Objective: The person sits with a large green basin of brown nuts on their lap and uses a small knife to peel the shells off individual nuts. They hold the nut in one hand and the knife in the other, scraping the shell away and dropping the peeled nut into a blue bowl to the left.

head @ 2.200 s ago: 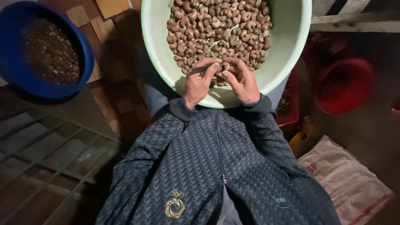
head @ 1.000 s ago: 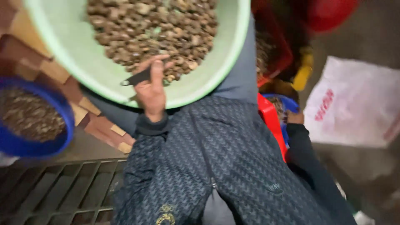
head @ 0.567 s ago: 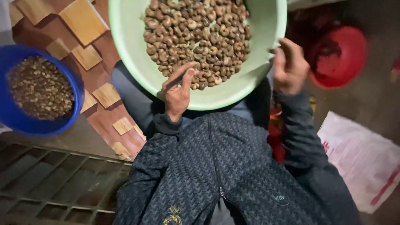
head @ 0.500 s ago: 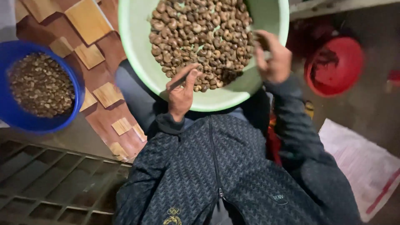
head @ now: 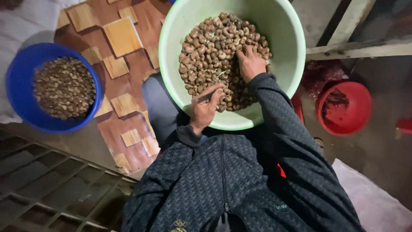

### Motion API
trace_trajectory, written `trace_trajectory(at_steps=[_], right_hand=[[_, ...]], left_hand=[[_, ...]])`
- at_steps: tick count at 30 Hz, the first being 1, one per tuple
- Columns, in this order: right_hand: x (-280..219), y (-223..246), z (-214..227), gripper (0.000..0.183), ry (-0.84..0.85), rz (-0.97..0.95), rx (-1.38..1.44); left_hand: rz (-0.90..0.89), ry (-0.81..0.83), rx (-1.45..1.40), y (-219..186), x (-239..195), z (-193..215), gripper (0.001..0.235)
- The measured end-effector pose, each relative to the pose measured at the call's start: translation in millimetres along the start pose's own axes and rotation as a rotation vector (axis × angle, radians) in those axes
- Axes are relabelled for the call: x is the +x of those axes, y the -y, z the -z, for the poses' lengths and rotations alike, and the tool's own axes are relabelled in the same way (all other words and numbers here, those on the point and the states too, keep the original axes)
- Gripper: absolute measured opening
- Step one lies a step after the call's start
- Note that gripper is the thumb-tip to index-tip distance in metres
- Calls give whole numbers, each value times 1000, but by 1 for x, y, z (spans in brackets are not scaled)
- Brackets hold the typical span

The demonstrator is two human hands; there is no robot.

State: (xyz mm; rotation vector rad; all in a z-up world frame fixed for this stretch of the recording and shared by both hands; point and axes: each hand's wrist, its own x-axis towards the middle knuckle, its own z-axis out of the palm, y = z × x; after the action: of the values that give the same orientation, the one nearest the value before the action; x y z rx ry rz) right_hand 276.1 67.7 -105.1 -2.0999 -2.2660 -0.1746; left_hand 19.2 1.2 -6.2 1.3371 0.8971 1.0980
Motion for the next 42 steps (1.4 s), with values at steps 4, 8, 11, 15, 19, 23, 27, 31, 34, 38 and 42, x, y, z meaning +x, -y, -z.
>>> trace_trajectory(at_steps=[4,8,11,15,19,23,27,31,34,38,42], right_hand=[[1,10,-3,23,11,-68,1],[1,10,-11,27,114,-139,25],[1,7,-15,25,131,-181,103],[1,15,22,21,152,-174,152],[-3,10,-27,14,137,-79,165],[4,13,-5,15,166,-65,247],[16,10,-25,25,203,-132,348],[18,21,-33,35,221,-130,348],[19,28,-9,23,237,-107,384],[2,42,73,29,182,-206,927],[-42,63,129,34,87,-378,1456]], left_hand=[[28,-7,141,0,0,0,24],[41,-32,96,6,-2,0,24],[54,-3,89,6,-3,3,26],[76,44,68,5,-1,7,28],[84,75,69,4,-2,11,30],[89,72,118,10,-2,13,31],[71,63,160,19,2,18,31],[59,65,148,18,4,18,32],[64,70,146,26,4,21,33],[74,-6,80,17,6,24,35],[-15,-38,-7,14,4,20,32]])
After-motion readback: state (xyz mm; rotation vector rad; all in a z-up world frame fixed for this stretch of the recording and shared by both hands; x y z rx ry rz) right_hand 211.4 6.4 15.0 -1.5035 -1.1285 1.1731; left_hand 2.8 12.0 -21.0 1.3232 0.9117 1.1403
